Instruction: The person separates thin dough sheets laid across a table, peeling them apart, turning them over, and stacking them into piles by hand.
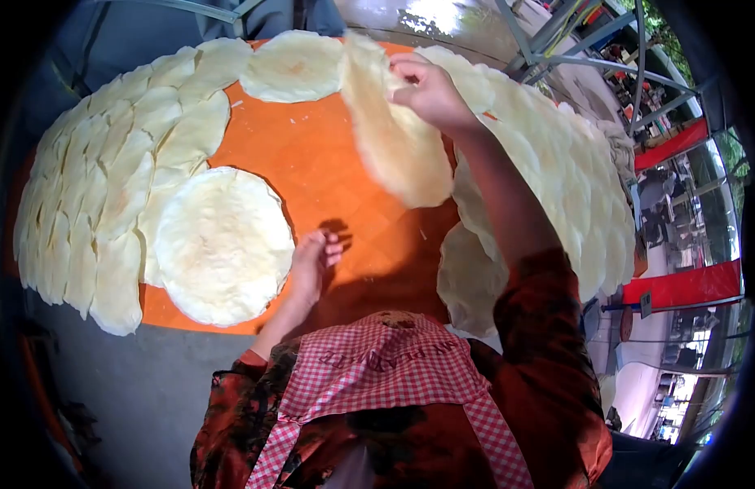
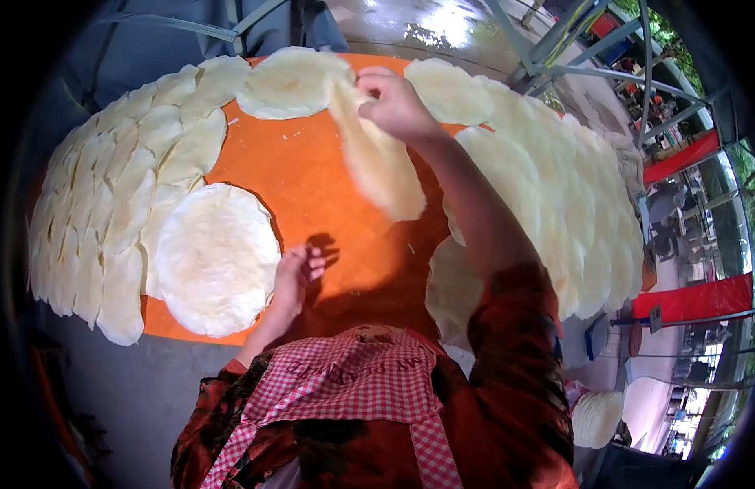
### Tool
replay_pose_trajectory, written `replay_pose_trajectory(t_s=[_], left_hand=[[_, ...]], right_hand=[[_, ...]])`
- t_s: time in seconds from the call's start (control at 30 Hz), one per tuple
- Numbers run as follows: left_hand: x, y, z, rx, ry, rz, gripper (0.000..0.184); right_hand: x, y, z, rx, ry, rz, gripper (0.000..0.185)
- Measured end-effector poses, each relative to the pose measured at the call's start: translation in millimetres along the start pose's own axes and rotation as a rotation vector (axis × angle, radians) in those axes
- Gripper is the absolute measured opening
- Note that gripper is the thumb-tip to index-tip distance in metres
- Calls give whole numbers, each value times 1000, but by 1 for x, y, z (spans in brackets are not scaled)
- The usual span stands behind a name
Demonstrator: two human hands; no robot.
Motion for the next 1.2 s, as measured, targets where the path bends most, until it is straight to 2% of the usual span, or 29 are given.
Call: replay_pose_trajectory(t_s=[0.07, 0.1, 0.13, 0.17, 0.23, 0.27, 0.3, 0.37, 0.47, 0.57, 0.6, 0.7, 0.9, 1.0, 1.1, 1.2], left_hand=[[-7, 20, -19, 86, -268, 102, 44], [-19, 23, -28, 81, -325, 161, 66], [-33, 20, -35, 98, -379, 254, 71], [-46, 17, -39, 117, -435, 346, 76], [-61, 14, -36, 114, -481, 358, 82], [-59, 14, -30, 137, -539, 390, 86], [-49, 17, -19, 186, -607, 307, 85], [-27, 25, -1, 131, -467, 226, 79], [-27, 10, 1, 186, -390, 251, 69], [-22, 15, 5, 185, -247, 182, 72], [-22, 13, 2, 180, -238, 151, 68], [-18, 17, 4, 191, -252, 99, 58], [-22, 11, 2, 148, -220, 176, 52], [-15, 7, 6, 85, 44, 102, 49], [-19, 4, 5, 51, 14, 135, 46], [-28, 2, 0, 126, -272, 196, 44]], right_hand=[[-13, -24, 56, 180, -132, 87, 12], [-27, -43, 67, 147, -197, 81, 11], [-46, -64, 71, 111, -261, 75, 10], [-70, -87, 54, 129, -180, 48, 10], [-113, -132, 59, 125, -304, -30, 15], [-132, -149, 63, 208, -258, 70, 19], [-166, -164, 34, -8, -310, 344, 26], [-179, -189, 18, -76, -88, 227, 38], [-191, -202, -28, -306, 74, 221, 54], [-194, -203, -37, -354, 23, 280, 53], [-193, -201, -29, -279, -23, 292, 51], [-191, -198, -22, -345, -109, 318, 43], [-179, -194, -33, -221, -63, 154, 13], [-179, -195, -45, -282, 19, 92, 11], [-176, -195, -48, -337, 54, 89, 10], [-175, -194, -48, -312, 36, 75, 11]])
Point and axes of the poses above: each hand's wrist, its own y-axis towards the middle knuckle, its own x-axis out of the back of the hand, z = x × y, the point moved 6 cm from there along y, towards the middle knuckle, and after that the axes turned 1 degree about -x, right-handed, at the moved point
